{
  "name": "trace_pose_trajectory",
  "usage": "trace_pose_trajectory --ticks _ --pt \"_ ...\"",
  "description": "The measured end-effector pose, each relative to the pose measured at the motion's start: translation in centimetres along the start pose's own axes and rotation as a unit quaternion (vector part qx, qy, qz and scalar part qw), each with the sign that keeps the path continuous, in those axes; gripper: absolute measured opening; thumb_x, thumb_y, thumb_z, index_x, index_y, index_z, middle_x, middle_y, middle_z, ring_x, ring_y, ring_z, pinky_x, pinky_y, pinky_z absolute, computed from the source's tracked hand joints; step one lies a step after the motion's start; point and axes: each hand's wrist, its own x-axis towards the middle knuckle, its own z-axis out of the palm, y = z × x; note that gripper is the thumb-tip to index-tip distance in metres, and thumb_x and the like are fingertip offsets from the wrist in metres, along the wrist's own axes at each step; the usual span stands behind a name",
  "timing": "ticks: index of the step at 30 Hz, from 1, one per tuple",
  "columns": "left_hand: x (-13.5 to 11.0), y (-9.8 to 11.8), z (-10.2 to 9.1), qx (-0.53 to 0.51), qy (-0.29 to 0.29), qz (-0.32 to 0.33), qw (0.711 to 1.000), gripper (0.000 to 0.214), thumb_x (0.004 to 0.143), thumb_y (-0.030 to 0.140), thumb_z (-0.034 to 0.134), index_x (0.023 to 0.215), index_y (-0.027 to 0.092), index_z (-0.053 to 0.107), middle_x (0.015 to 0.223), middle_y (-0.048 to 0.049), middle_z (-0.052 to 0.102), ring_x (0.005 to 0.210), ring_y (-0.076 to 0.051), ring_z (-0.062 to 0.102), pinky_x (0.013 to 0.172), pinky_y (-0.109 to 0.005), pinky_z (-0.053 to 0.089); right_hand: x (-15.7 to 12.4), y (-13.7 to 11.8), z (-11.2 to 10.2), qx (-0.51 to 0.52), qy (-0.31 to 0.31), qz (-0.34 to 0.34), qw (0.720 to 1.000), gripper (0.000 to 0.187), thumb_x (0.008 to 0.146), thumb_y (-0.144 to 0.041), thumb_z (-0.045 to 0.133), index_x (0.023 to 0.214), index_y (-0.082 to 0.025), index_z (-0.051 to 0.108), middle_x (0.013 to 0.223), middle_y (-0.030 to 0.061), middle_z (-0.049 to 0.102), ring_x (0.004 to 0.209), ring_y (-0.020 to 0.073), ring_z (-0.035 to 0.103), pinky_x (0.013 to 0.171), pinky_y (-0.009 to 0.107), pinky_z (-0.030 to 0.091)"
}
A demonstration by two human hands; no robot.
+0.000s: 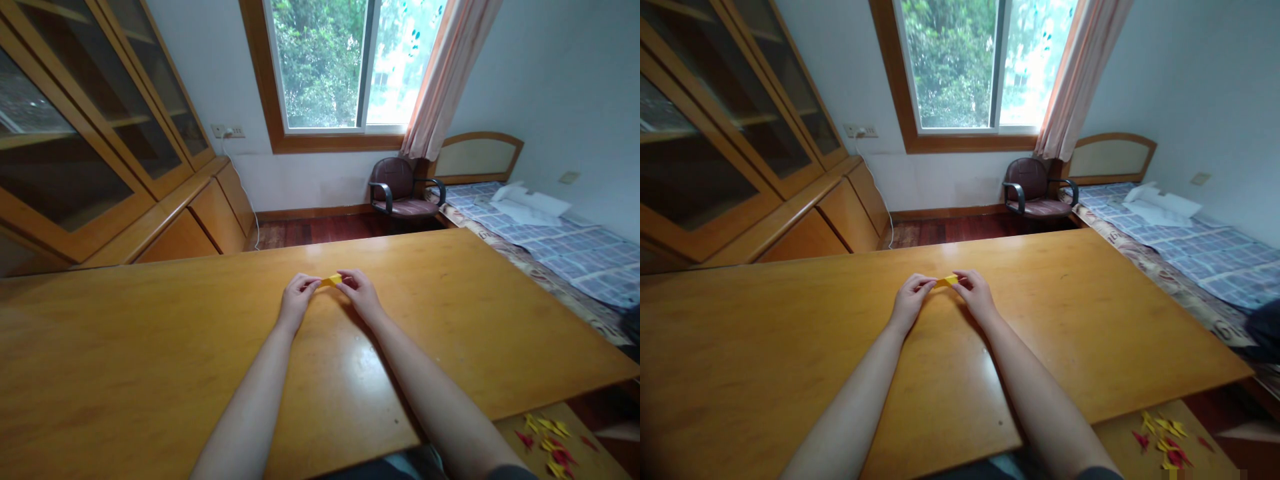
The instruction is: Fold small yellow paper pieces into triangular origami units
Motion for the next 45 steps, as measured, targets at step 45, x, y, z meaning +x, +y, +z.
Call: trace_pose_trajectory --ticks 45 --pt "0.2 -1.4 0.4 -0.194 -0.052 -0.052 0.978 0.037 0.072 0.025 0.076 0.107 0.023 0.067 0.127 -0.0063 0.051 0.106 -0.019 0.060 0.093 -0.033 0.051 -0.3 0.5 0.7 0.192 -0.067 0.120 0.972 0.034 0.070 -0.031 0.075 0.102 -0.021 0.066 0.084 -0.0006 0.063 0.077 0.0146 0.058 0.074 0.028 0.046"
